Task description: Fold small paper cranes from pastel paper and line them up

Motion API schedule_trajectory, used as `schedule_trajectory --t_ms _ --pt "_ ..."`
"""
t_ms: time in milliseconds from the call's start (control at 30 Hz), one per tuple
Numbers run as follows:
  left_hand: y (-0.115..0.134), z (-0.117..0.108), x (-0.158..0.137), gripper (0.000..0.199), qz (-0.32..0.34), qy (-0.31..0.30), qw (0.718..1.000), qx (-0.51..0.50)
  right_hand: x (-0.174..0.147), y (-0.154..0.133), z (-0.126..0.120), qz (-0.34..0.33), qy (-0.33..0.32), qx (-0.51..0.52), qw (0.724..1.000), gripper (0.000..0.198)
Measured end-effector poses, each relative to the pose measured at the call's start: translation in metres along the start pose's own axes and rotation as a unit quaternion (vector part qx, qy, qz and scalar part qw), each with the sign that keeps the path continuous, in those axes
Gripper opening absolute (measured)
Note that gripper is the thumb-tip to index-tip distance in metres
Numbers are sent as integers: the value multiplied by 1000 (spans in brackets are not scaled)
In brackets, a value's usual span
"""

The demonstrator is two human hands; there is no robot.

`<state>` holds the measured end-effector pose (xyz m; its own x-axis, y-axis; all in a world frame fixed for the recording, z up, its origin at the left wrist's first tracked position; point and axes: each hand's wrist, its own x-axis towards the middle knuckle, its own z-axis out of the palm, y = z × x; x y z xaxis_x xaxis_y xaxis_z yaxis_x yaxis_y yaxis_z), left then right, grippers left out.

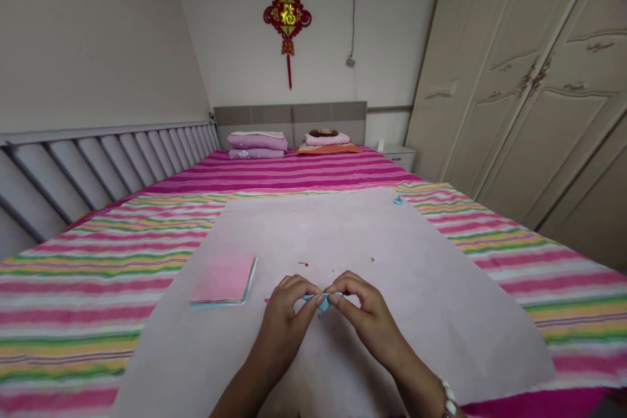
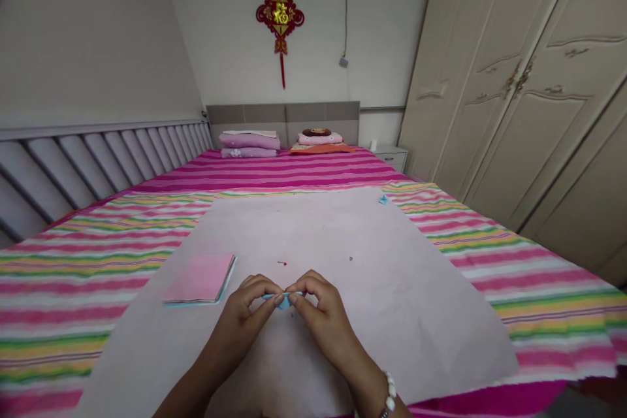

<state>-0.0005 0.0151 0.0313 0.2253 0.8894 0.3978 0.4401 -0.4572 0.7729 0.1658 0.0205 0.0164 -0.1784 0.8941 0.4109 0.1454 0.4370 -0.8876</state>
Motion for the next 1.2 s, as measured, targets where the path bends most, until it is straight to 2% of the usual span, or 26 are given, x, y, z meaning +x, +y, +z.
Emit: schedule_trajectory --t_ms 67,167,333,467,633,733,800,1033,1200 --pt "-3 0 0 13 -30 28 999 -13 0 0 0 6 12 6 1000 11" --pt "-9 -2 1 22 -101 61 991 -69 0 1 -1 32 28 34 999 10" --pt "-15 -7 2 31 -162 20 968 -190 1 3 -5 81 21 125 989 16" --pt "-13 -6 2 33 -198 9 955 -222 1 3 -5 130 11 191 973 18" --pt "-14 2 1 34 -206 20 947 -248 1 9 2 159 54 201 965 22" --pt "-16 4 0 22 -204 -3 936 -287 1 12 6 183 69 230 953 23" --pt "-16 5 0 28 -201 -12 930 -306 0 13 7 194 67 254 945 23" --pt "-16 6 -1 27 -200 15 932 -303 -1 11 6 178 63 284 940 27" --pt "-12 3 -3 32 -156 -21 938 -309 -2 12 5 178 79 282 939 24"
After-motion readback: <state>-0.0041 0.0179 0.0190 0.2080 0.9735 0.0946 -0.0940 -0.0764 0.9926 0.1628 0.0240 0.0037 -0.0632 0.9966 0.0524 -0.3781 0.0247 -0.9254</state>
